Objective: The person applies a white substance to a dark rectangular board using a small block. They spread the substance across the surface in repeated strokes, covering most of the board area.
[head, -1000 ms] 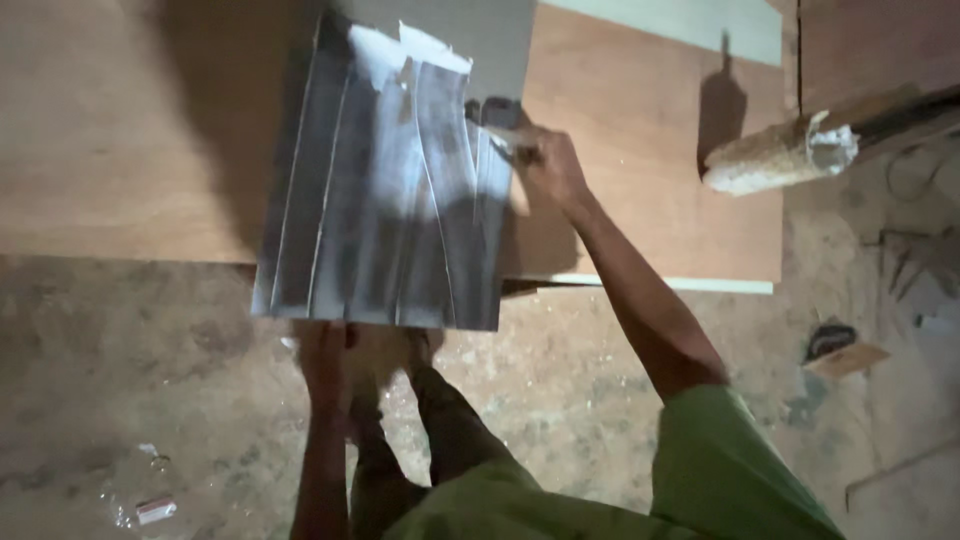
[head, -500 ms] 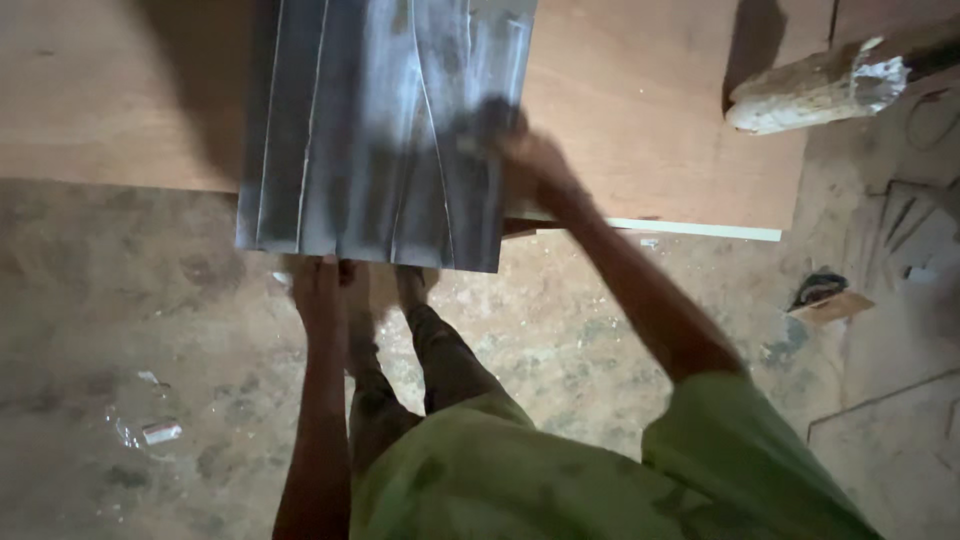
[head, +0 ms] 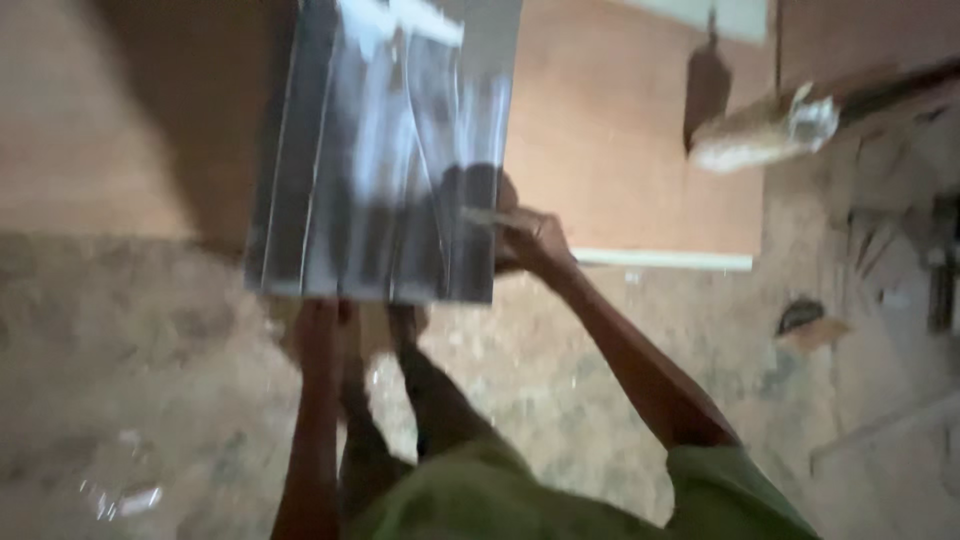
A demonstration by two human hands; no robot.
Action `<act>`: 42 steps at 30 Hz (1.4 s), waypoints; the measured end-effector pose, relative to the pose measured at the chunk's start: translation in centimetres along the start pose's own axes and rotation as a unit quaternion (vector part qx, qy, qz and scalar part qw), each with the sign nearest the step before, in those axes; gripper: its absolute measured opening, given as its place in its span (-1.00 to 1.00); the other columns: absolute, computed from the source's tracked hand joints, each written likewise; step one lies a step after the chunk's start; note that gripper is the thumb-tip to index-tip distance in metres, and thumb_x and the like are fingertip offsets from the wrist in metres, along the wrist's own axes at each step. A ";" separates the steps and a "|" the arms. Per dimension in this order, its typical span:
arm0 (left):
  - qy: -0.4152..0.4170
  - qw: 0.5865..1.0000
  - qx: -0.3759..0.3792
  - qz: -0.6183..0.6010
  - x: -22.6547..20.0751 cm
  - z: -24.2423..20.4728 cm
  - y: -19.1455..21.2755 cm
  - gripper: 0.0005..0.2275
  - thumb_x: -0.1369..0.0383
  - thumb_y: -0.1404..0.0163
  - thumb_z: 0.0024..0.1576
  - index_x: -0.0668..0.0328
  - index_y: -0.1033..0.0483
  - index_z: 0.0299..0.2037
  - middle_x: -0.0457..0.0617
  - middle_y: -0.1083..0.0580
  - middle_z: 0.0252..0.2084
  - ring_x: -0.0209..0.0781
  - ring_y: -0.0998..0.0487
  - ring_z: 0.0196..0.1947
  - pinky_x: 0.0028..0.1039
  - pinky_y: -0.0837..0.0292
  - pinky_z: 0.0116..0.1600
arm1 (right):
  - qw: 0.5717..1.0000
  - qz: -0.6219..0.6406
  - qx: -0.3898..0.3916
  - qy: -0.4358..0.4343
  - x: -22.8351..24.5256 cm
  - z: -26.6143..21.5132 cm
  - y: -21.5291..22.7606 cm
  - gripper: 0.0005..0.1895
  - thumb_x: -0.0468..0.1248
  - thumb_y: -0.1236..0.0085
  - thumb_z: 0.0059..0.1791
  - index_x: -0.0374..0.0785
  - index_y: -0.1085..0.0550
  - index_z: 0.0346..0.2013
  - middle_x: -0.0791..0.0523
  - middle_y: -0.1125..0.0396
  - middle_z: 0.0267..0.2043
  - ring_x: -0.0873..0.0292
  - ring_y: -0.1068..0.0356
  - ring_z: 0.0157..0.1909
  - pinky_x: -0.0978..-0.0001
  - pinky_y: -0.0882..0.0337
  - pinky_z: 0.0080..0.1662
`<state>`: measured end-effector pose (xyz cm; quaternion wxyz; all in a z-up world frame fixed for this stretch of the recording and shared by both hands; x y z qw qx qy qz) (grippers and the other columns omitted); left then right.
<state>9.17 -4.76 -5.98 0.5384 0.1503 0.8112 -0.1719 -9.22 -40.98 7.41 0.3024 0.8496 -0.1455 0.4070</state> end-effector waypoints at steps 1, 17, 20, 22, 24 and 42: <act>0.010 1.000 -0.007 0.024 0.3 0.0 0.2 -0.74 0.28 0.05 0.37 0.31 -0.48 -0.28 -0.06 -0.47 -0.38 -0.33 -0.43 -0.37 -0.46 -0.39 -0.20 | 0.949 -0.199 -0.046 0.241 5.7 1.8 1.7 -0.75 -0.40 -0.17 0.01 -0.14 -0.68 -0.08 0.11 -0.55 -0.28 0.23 -0.44 -0.29 0.37 -0.45 -0.26; 0.037 0.999 -0.020 0.000 -1.1 -1.4 0.5 -0.75 0.25 0.04 0.33 0.35 -0.53 -0.17 -0.02 -0.52 -0.28 -0.28 -0.51 -0.29 -0.43 -0.47 -0.14 | 0.897 -0.383 0.036 0.218 4.5 13.9 2.7 -0.69 -0.29 -0.12 0.05 0.08 -0.65 0.02 0.04 -0.48 -0.49 -0.01 -0.39 -0.55 0.15 -0.41 -0.39; 0.067 0.996 -0.012 -0.049 -1.1 -0.2 -0.7 -0.76 0.26 0.04 0.32 0.33 -0.54 -0.13 -0.05 -0.53 -0.27 -0.33 -0.53 -0.29 -0.46 -0.48 -0.13 | 0.927 -0.363 0.038 0.085 -0.7 8.9 0.6 -0.69 -0.16 0.09 0.20 -0.20 -0.61 -0.18 -0.02 -0.46 -0.44 0.09 -0.47 -0.40 0.24 -0.47 -0.24; 0.065 0.996 -0.004 -0.053 -1.4 -0.9 -0.5 -0.76 0.26 0.05 0.33 0.33 -0.54 -0.11 -0.06 -0.54 -0.27 -0.34 -0.53 -0.29 -0.48 -0.48 -0.13 | 0.883 -0.404 0.039 0.236 -1.3 1.3 -3.2 -0.75 -0.36 0.10 0.15 -0.16 -0.59 -0.12 -0.01 -0.48 -0.27 0.07 -0.53 -0.23 0.23 -0.57 -0.13; 0.056 0.995 0.006 -0.079 -1.8 -1.1 -0.5 -0.76 0.27 0.05 0.34 0.34 -0.54 -0.10 -0.06 -0.54 -0.27 -0.35 -0.52 -0.30 -0.49 -0.47 -0.13 | 0.850 -0.432 0.046 0.300 -2.4 -5.7 -6.1 -0.65 -0.48 0.09 0.04 -0.11 -0.60 -0.06 0.00 -0.51 -0.14 0.04 -0.54 -0.08 0.13 -0.57 -0.05; 0.075 0.997 -0.014 0.021 -1.8 -0.4 -0.7 -0.76 0.26 0.06 0.30 0.29 -0.56 -0.19 0.01 -0.53 -0.33 -0.21 -0.51 -0.33 -0.36 -0.42 -0.15 | 0.882 -0.323 -0.076 0.334 19.8 18.9 0.4 -0.69 -0.36 -0.24 -0.02 -0.09 -0.66 0.01 -0.05 -0.54 -0.13 -0.04 -0.54 -0.23 0.15 -0.50 -0.13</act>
Point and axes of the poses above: each hand's wrist, its own z-axis towards the middle knuckle, its own y-axis out of the back of the hand, x = y × z, the point moved 9 cm from there along z, towards the middle knuckle
